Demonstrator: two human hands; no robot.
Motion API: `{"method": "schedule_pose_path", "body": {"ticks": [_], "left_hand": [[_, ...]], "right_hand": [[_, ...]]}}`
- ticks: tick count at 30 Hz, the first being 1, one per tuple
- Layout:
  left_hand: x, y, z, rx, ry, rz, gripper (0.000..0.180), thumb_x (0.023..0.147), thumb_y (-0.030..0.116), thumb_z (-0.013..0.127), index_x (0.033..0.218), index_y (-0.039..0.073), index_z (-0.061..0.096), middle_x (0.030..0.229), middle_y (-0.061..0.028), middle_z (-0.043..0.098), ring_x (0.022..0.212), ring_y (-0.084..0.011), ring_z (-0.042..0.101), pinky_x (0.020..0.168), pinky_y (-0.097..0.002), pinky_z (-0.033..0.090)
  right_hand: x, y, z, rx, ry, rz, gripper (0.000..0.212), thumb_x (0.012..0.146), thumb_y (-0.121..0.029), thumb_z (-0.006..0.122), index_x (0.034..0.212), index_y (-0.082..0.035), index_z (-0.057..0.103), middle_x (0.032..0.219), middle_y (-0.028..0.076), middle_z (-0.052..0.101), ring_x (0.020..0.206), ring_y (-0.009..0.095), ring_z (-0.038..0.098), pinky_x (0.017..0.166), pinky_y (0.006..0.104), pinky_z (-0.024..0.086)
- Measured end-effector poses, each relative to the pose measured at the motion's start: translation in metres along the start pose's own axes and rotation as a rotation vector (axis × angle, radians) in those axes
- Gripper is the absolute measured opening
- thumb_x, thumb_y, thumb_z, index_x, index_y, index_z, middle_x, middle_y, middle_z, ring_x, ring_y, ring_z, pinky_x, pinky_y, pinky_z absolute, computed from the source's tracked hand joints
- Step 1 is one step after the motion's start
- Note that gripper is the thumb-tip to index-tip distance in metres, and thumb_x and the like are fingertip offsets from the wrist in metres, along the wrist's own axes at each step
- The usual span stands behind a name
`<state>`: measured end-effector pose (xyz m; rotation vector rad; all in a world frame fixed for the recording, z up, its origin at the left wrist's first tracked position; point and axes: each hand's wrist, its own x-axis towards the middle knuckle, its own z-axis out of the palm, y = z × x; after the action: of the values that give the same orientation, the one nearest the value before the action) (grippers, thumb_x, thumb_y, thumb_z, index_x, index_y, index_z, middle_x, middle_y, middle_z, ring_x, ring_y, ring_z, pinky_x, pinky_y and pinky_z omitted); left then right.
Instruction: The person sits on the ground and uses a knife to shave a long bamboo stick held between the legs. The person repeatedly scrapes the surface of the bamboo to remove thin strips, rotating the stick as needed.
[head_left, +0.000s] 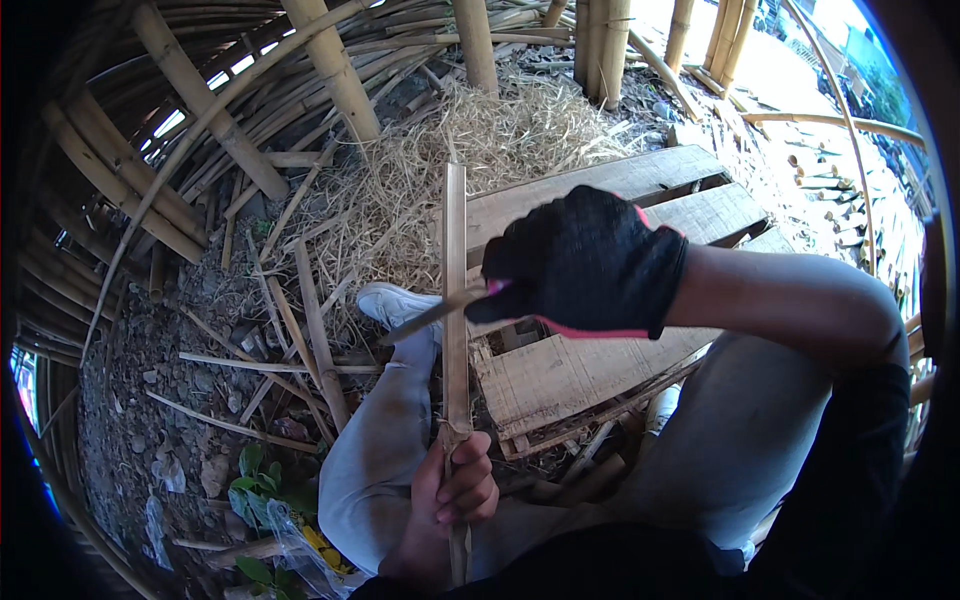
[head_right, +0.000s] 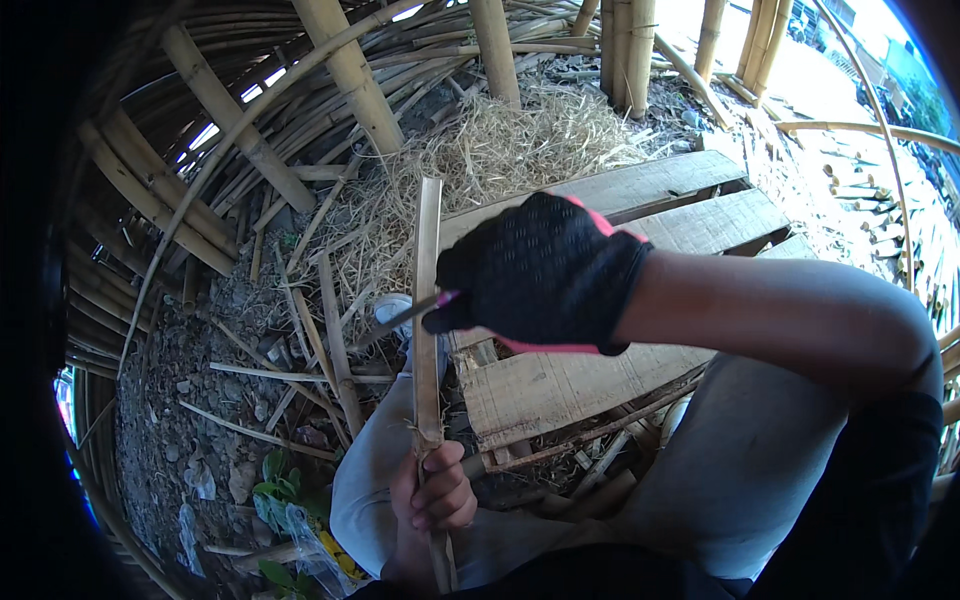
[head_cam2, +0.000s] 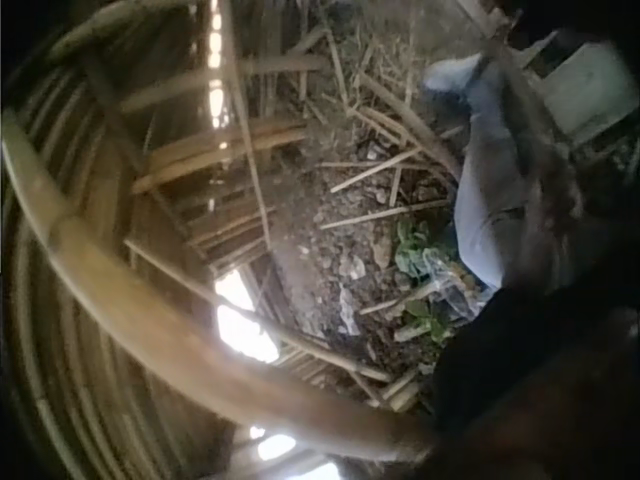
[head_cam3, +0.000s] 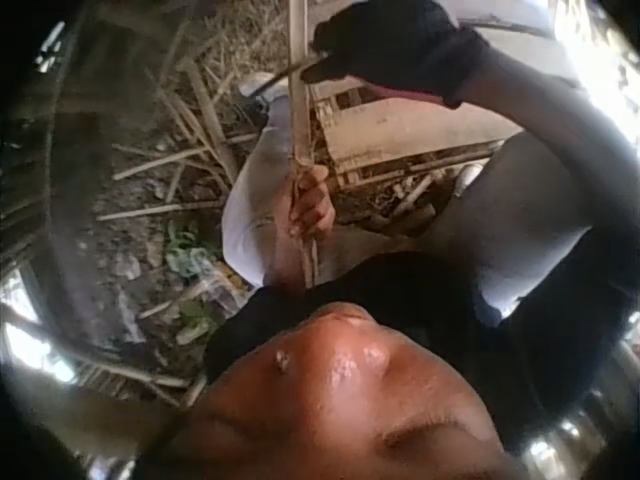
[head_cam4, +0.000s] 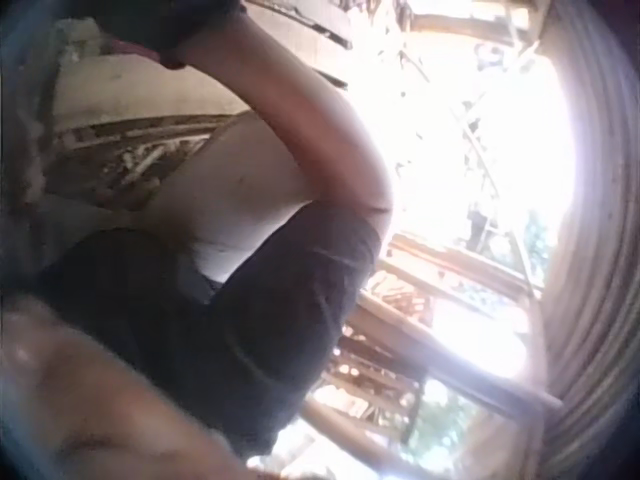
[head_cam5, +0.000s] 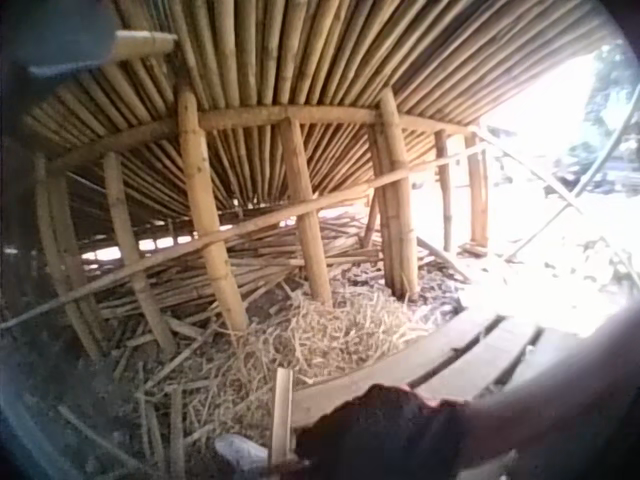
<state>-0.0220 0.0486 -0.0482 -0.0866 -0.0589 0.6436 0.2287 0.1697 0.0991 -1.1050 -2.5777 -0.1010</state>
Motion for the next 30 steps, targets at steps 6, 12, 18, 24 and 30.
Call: {"method": "schedule_pose_path", "body": {"ticks": [6,12,18,24,30], "left_hand": [[-0.007,-0.008,0.003,0.064,0.052,-0.001,0.041,0.111,0.048,0.031,0.092,0.013,0.045,0.049,0.0044,0.043,0.029,-0.0068,0.042,0.028,-0.0217,0.025],[-0.001,-0.01,-0.002,0.014,0.125,-0.078,0.042,0.11,0.05,0.033,0.093,0.014,0.045,0.049,0.0049,0.042,0.028,-0.0065,0.04,0.028,-0.0213,0.026],[0.004,-0.012,-0.007,-0.051,-0.023,-0.15,0.041,0.11,0.05,0.034,0.094,0.014,0.045,0.049,0.0056,0.042,0.029,-0.0057,0.041,0.028,-0.02,0.027],[0.003,-0.011,-0.01,-0.058,-0.016,-0.116,0.036,0.11,0.041,0.037,0.094,0.011,0.045,0.049,0.0047,0.048,0.031,-0.0065,0.048,0.029,-0.0195,0.031],[0.003,-0.004,-0.006,-0.07,-0.049,-0.054,0.032,0.11,0.039,0.041,0.095,0.01,0.045,0.05,0.0049,0.049,0.032,-0.005,0.048,0.03,-0.0176,0.031]], "right_hand": [[-0.01,-0.047,0.011,0.05,-0.323,0.058,0.044,0.092,-0.055,0.063,0.077,-0.015,0.07,0.069,0.006,0.068,0.066,0.027,0.071,0.056,0.0425,0.052],[0.013,0.024,0.018,-0.297,-0.197,0.192,0.043,0.095,-0.057,0.06,0.08,-0.018,0.072,0.067,0.004,0.068,0.061,0.025,0.07,0.051,0.0402,0.052],[-0.015,-0.004,0.015,-0.032,-0.376,-0.104,0.038,0.091,-0.057,0.064,0.083,-0.022,0.073,0.07,0.0,0.068,0.061,0.025,0.068,0.053,0.0402,0.052],[-0.01,-0.01,0.013,0.039,-0.398,0.1,0.04,0.096,-0.056,0.057,0.088,-0.024,0.078,0.08,0.004,0.073,0.074,0.027,0.072,0.066,0.0399,0.057],[0.021,0.035,-0.005,-0.29,-0.443,0.188,0.043,0.105,-0.049,0.044,0.098,-0.021,0.076,0.092,0.004,0.075,0.074,0.029,0.073,0.063,0.0418,0.058]]}}
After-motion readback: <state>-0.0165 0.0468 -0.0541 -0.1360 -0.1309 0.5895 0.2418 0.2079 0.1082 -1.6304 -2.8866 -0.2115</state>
